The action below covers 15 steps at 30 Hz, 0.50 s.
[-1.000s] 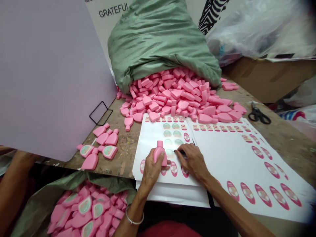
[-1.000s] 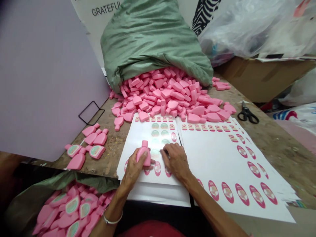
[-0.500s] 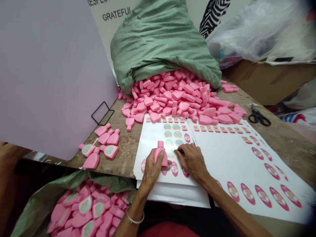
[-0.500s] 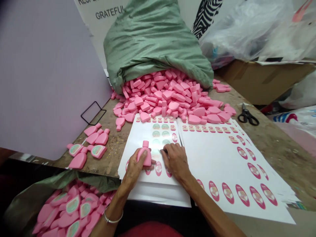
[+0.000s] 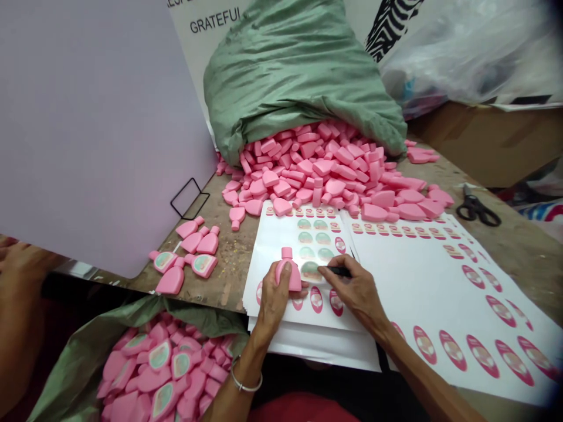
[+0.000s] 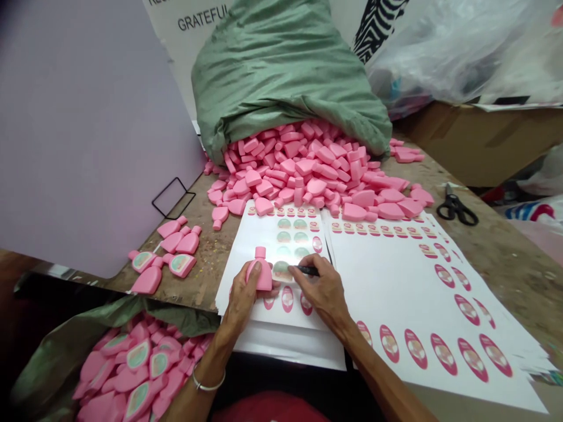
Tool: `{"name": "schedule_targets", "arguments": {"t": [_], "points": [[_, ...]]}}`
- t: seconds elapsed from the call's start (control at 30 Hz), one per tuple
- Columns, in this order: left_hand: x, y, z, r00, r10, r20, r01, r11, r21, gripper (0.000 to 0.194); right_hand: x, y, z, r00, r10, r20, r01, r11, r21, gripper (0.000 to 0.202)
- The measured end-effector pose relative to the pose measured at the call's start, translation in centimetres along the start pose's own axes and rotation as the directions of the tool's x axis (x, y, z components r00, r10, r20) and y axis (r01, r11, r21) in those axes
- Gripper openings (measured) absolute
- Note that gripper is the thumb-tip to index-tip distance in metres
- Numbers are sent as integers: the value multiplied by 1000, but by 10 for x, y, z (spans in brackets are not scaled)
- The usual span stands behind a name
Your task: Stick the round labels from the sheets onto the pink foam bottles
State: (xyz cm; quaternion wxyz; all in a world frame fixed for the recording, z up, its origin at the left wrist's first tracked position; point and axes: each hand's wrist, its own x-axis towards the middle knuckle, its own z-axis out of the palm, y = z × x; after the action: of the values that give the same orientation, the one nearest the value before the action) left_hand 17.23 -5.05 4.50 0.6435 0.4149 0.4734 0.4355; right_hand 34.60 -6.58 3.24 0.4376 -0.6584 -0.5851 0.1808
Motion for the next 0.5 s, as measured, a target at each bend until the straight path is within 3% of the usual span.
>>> {"name": "schedule_targets", "arguments": {"t": [0.1,0.17,0.37,0.5], "points": [[-3,-1,-2,1000,-21,-23,18,991,-132,54,-1,-13,-7,992,123,35,-127,981,145,28],[-6,-1,-2,998,-46,-36,37,977,-211,57,-3,-22,-9,986,134,99,-150,972,181,30],[-12,2,3,997,-76,9,74,928,-366,57,-12,-41,0,983,78,166,-114,970,215,31],[-12,-1,2,994,-104,-35,86,936,-341,59,-13,-44,3,983,35,180,-75,972,222,26]]}}
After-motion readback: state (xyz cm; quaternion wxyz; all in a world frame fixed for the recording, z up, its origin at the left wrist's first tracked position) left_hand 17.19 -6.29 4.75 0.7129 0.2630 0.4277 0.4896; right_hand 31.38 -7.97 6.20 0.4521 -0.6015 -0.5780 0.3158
